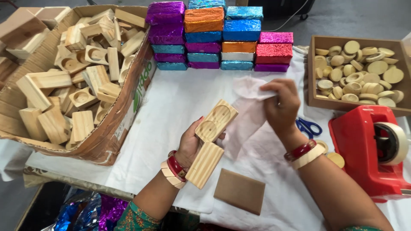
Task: The person wipes a wooden block with a white cloth, then places it on a sheet of orange foil. They fold the foil around the block to wrap it, smoothing the edges and corners to secure the covering.
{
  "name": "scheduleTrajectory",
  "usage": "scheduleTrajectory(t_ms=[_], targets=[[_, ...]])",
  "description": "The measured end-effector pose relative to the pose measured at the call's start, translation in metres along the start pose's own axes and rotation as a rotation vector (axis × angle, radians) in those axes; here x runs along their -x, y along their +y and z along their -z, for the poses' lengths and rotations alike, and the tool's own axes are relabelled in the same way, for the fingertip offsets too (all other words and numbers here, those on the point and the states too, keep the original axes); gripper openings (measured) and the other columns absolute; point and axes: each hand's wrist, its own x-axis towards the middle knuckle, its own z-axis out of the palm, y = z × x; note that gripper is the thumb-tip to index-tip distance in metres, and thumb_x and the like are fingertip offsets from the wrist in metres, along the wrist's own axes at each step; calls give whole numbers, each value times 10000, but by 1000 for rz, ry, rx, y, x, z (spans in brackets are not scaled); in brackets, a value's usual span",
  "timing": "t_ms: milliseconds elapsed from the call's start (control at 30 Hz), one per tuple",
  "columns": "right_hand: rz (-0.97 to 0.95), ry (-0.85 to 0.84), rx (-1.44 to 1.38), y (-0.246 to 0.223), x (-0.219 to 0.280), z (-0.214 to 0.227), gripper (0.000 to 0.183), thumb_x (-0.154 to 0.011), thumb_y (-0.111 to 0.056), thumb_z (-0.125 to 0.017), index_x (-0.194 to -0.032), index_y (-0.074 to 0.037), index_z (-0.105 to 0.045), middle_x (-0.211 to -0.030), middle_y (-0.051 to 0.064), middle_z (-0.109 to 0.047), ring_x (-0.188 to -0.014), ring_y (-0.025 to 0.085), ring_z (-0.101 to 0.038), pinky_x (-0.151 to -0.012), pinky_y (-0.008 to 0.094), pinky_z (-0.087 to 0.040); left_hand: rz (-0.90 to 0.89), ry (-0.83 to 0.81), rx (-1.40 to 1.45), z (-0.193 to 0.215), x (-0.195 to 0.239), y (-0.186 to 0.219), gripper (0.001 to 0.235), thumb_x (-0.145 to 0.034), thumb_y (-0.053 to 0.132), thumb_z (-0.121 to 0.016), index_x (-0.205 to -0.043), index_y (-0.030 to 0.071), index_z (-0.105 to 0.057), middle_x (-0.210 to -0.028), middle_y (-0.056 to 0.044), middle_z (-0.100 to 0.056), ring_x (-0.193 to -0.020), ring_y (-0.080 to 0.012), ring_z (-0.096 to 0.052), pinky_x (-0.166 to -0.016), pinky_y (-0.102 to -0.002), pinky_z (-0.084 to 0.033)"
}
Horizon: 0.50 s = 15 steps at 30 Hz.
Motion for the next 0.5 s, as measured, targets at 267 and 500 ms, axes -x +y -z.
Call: scheduleTrajectory(t_ms=[267,500], targets=[[-506,-411,-1050,-43,1,-3,293,-969,-45,-583,-1236,-28,-702,-1279,57,-671,-1168,165,-638,-999,277,-536,-73,18,-25,3,-2,-7,459,-1125,303,-367,-1354,-40,-566,-1075,-211,-733,-920,-283,-747,-741,-384,-638],[-611,-570,-308,-8,23,-22,219,-859,42,-677,-1058,11,-762,-976,94,-753,-798,188,-675,-709,280,-540,-264,80,17,20,-8,-4,446,-1138,304,-337,-1375,-26,-521,-1201,-197,-692,-1012,-263,-733,-892,-382,-606]])
